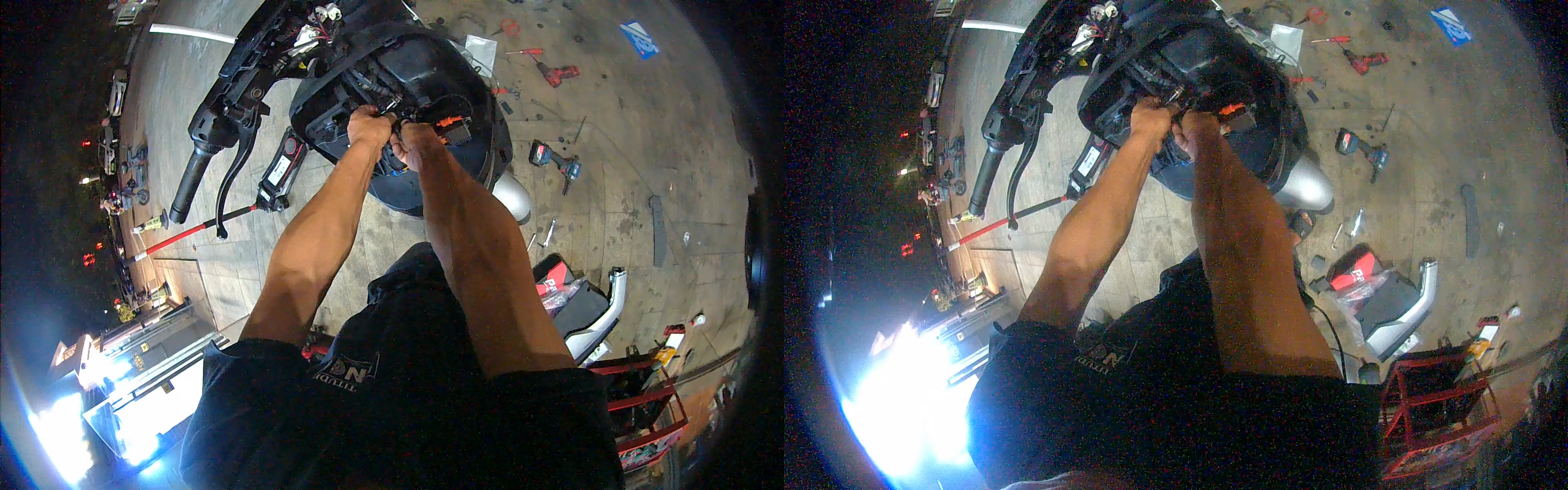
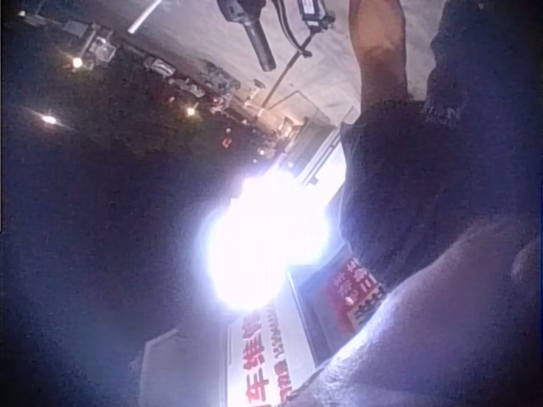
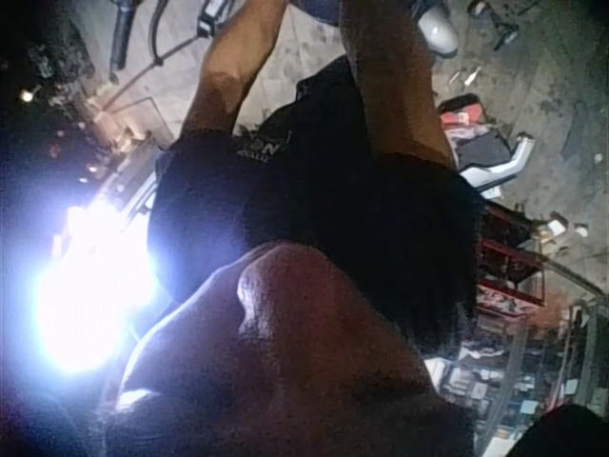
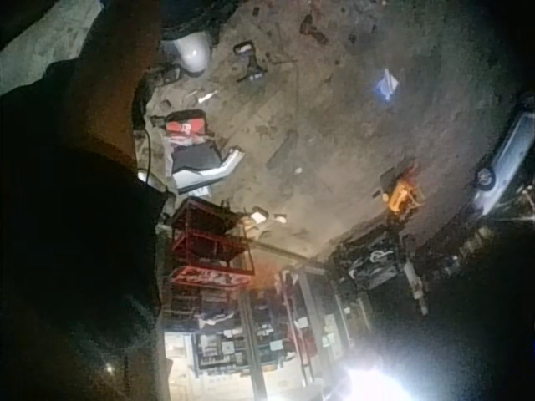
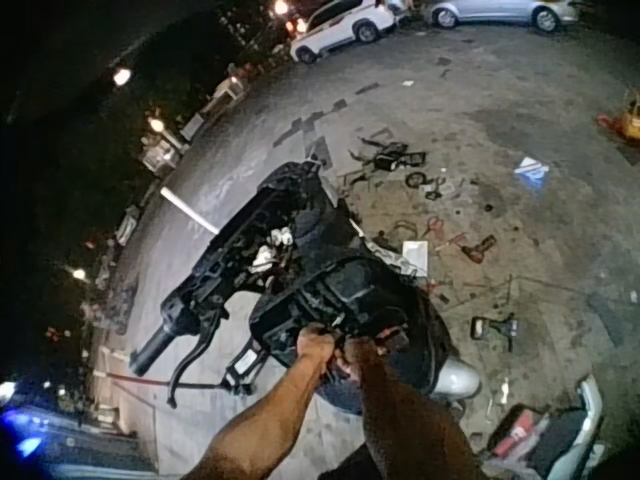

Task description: The person works on the exposed wiring under the seat of a scooter, manipulating connectors and wires with both hands. They repeatedly connect and disconnect small plugs, adjust wire positions, and occasionally step back to wipe their hands before returning to the wiring.

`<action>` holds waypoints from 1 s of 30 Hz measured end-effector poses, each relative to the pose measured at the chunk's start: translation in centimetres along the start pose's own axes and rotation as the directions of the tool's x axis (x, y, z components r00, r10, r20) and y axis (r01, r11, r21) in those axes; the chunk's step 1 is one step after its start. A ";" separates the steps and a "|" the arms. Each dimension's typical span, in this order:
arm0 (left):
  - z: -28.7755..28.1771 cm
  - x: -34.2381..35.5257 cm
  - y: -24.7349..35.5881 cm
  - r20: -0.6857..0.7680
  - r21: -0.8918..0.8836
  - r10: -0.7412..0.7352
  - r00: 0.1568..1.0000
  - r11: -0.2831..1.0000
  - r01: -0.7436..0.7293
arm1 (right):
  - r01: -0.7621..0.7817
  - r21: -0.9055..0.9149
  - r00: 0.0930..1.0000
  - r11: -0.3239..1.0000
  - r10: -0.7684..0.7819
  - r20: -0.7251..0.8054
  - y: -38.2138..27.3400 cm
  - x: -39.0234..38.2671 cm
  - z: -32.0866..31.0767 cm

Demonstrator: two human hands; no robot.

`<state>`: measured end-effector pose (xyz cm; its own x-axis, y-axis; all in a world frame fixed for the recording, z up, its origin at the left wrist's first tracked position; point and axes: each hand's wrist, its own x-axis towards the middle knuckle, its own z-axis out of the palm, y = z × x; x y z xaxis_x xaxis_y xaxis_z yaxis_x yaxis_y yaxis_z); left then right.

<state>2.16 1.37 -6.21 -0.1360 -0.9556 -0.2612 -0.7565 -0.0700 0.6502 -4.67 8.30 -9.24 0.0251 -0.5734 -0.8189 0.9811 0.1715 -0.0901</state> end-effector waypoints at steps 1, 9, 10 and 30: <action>0.0 0.0 0.0 -0.003 0.024 0.010 1.000 1.000 -0.009 | 0.001 -0.002 1.000 1.000 -0.001 -0.003 0.0 0.2 0.0; -0.3 -0.2 0.5 0.037 0.025 -0.107 0.994 0.994 0.106 | -0.034 0.151 0.995 0.988 0.020 0.093 0.0 0.3 -0.2; -0.3 -0.3 0.5 0.031 -0.008 -0.140 0.990 0.990 0.140 | -0.032 0.098 0.992 0.995 0.019 0.127 -0.1 0.3 -0.2; -0.9 -1.5 1.8 0.064 0.091 -0.144 0.988 0.986 0.138 | 0.012 0.104 0.998 0.995 -0.019 0.066 0.4 1.0 -0.9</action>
<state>1.56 2.42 -4.06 -0.0665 -0.9153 -0.3972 -0.8232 -0.1747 0.5402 -4.44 8.51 -10.57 0.0194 -0.6284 -0.7777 0.9959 0.0807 -0.0403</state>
